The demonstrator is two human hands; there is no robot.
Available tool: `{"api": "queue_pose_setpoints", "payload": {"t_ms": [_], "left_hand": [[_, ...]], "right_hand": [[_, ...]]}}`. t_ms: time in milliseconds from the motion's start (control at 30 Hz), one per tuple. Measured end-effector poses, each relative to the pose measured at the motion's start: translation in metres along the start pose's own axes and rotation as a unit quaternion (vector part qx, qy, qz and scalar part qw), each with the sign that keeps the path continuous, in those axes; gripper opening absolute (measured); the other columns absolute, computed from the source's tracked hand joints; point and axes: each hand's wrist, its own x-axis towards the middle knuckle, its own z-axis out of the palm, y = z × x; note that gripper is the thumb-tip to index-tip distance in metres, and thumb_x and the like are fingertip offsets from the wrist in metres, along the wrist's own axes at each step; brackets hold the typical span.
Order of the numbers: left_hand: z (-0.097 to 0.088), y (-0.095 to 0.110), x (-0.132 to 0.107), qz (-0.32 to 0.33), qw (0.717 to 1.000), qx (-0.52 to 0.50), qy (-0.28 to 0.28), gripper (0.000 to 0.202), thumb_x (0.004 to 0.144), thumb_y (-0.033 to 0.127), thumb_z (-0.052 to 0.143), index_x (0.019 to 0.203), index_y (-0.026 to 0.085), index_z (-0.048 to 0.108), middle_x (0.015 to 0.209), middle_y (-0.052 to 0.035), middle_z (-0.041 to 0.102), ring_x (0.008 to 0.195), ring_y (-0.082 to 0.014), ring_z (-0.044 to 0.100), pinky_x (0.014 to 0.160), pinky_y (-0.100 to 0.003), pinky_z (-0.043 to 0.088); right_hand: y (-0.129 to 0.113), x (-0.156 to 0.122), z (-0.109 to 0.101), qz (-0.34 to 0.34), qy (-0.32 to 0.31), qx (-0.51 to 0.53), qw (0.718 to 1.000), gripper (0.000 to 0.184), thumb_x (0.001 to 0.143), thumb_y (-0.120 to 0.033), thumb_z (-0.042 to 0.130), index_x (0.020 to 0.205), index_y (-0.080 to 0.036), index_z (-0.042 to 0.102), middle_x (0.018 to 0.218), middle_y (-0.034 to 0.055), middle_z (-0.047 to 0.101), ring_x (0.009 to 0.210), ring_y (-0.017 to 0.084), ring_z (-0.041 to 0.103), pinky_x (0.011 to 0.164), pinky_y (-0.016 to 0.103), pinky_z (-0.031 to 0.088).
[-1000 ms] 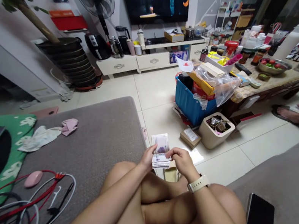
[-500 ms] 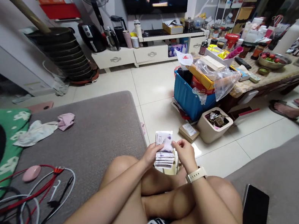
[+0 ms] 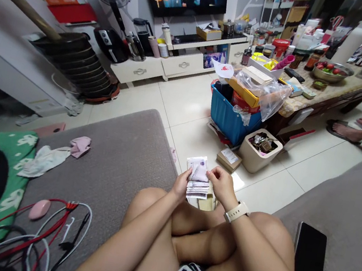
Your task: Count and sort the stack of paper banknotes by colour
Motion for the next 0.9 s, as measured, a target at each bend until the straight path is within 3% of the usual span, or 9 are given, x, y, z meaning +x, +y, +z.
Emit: {"api": "queue_pose_setpoints", "payload": {"t_ms": [267, 400, 633, 800, 900], "left_hand": [[-0.001, 0.0, 0.001, 0.019, 1.0, 0.02, -0.001, 0.033, 0.07, 0.04, 0.074, 0.082, 0.009, 0.074, 0.087, -0.0122, 0.077, 0.09, -0.0291, 0.072, 0.09, -0.039, 0.051], [-0.001, 0.002, -0.002, 0.016, 0.999, 0.026, -0.023, 0.04, 0.067, 0.043, 0.076, 0.085, 0.008, 0.074, 0.085, -0.0135, 0.077, 0.087, -0.0304, 0.072, 0.086, -0.041, 0.052], [-0.003, 0.002, -0.004, 0.007, 0.998, 0.055, -0.029, 0.034, 0.059, 0.035, 0.08, 0.083, 0.011, 0.074, 0.083, -0.011, 0.077, 0.085, -0.0288, 0.071, 0.086, -0.039, 0.051], [-0.003, 0.0, -0.005, 0.002, 0.997, 0.067, -0.039, 0.035, 0.057, 0.031, 0.081, 0.085, 0.011, 0.074, 0.08, -0.0099, 0.076, 0.083, -0.0276, 0.071, 0.083, -0.038, 0.051], [-0.003, 0.0, -0.004, 0.007, 0.997, 0.071, -0.028, 0.035, 0.06, 0.037, 0.08, 0.082, 0.01, 0.074, 0.079, -0.0105, 0.076, 0.083, -0.0276, 0.07, 0.082, -0.037, 0.051]], "right_hand": [[-0.005, -0.001, 0.001, -0.006, -0.019, 0.057, 0.998, 0.027, 0.081, -0.043, 0.061, 0.071, -0.019, 0.061, 0.066, 0.001, 0.06, 0.063, 0.017, 0.052, 0.06, 0.028, 0.038], [-0.008, -0.002, 0.001, -0.007, -0.08, 0.13, 0.988, 0.042, 0.088, -0.054, 0.05, 0.067, -0.019, 0.06, 0.06, 0.0012, 0.058, 0.055, 0.015, 0.048, 0.056, 0.028, 0.038], [0.007, 0.003, 0.002, 0.044, 0.012, 0.049, 0.998, 0.04, 0.078, -0.057, 0.063, 0.066, -0.019, 0.057, 0.059, 0.0002, 0.057, 0.057, 0.015, 0.049, 0.055, 0.027, 0.035], [0.009, 0.004, 0.003, 0.043, -0.007, 0.03, 0.999, 0.034, 0.079, -0.05, 0.06, 0.065, -0.019, 0.057, 0.061, 0.001, 0.06, 0.059, 0.016, 0.051, 0.057, 0.027, 0.037], [0.008, 0.003, 0.005, 0.042, -0.012, 0.024, 0.999, 0.029, 0.079, -0.045, 0.059, 0.065, -0.02, 0.057, 0.061, 0.0006, 0.059, 0.06, 0.016, 0.052, 0.058, 0.027, 0.037]]}}
